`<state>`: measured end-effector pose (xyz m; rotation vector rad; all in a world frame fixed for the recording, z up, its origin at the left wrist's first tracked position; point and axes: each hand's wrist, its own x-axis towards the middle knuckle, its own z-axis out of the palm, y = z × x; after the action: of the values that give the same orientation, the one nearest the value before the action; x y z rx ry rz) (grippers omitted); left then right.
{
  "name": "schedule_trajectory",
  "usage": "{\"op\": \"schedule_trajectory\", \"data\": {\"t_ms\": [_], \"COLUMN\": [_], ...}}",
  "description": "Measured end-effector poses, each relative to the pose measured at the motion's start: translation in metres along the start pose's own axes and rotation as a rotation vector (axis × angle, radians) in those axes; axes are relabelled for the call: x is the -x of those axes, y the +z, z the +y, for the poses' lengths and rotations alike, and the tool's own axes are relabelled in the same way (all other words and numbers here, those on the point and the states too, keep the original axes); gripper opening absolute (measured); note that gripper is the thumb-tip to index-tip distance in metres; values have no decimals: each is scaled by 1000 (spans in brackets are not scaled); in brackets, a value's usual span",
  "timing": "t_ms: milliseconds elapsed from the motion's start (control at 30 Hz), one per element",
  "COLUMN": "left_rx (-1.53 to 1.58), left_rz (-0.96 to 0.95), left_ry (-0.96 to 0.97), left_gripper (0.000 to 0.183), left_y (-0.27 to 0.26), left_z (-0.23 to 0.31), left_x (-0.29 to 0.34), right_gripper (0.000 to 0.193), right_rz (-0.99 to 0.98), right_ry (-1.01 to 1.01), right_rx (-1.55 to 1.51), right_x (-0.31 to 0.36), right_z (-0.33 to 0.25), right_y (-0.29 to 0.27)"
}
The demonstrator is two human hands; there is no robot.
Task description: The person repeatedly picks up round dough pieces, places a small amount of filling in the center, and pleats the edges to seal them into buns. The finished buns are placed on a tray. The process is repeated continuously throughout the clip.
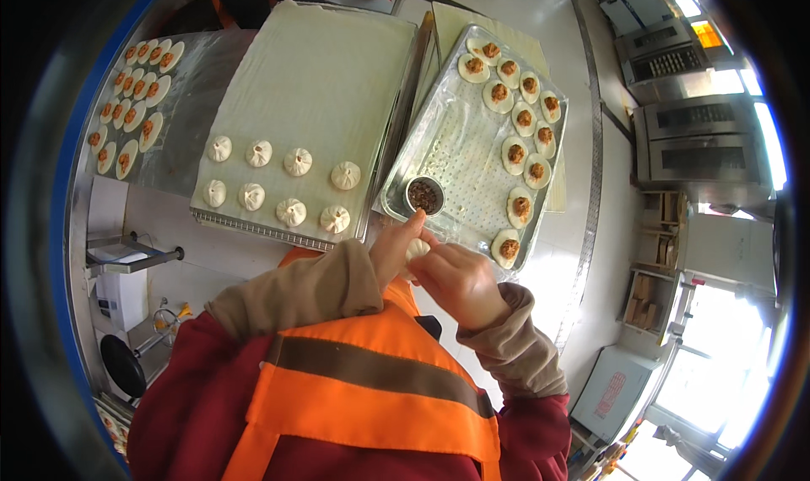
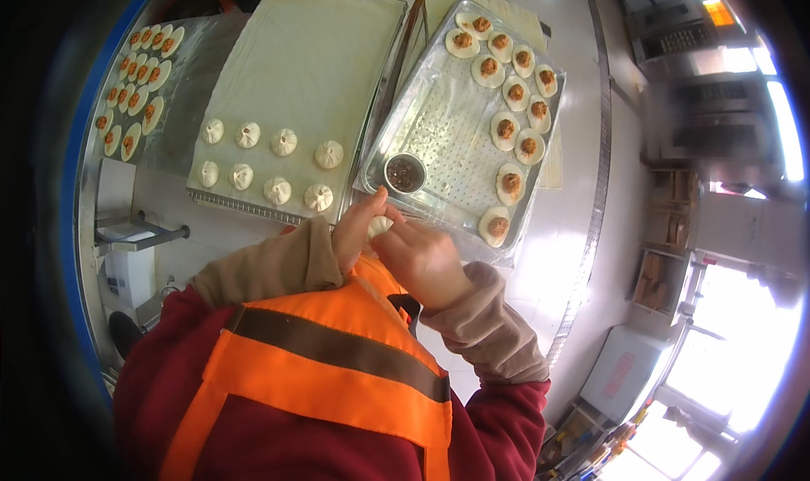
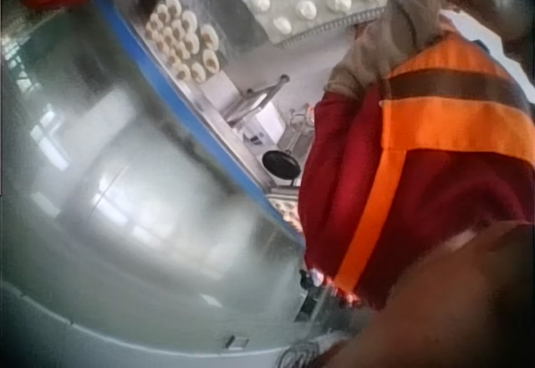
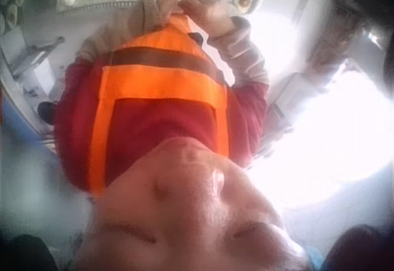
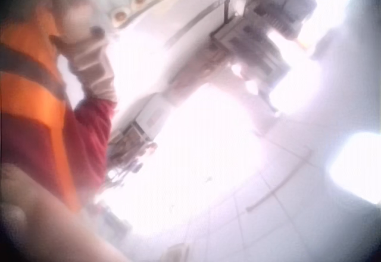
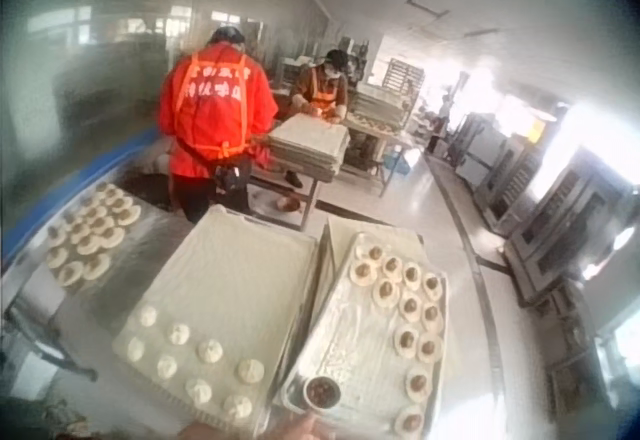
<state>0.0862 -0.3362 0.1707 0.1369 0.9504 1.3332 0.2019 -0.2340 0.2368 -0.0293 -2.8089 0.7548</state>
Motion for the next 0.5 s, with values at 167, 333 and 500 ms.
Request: {"op": "schedule_trajectory", "data": {"t_ms": [167, 333, 500], "left_rx": [-62, 163, 288], "left_rz": [236, 271, 375], "left_ry": [13, -136, -116], "left_gripper": [61, 63, 64], "left_y": [-18, -42, -56], "left_z": [-34, -57, -69], "left_x": [-16, -35, -39], "right_gripper": [18, 13, 15], "right_rz": [-4, 32, -120], "right_ry": [159, 590, 467], "right_rx": [-115, -46, 285], "right_x": [8, 0, -14], "right_z": [13, 82, 141], "right_y": [23, 47, 99]}}
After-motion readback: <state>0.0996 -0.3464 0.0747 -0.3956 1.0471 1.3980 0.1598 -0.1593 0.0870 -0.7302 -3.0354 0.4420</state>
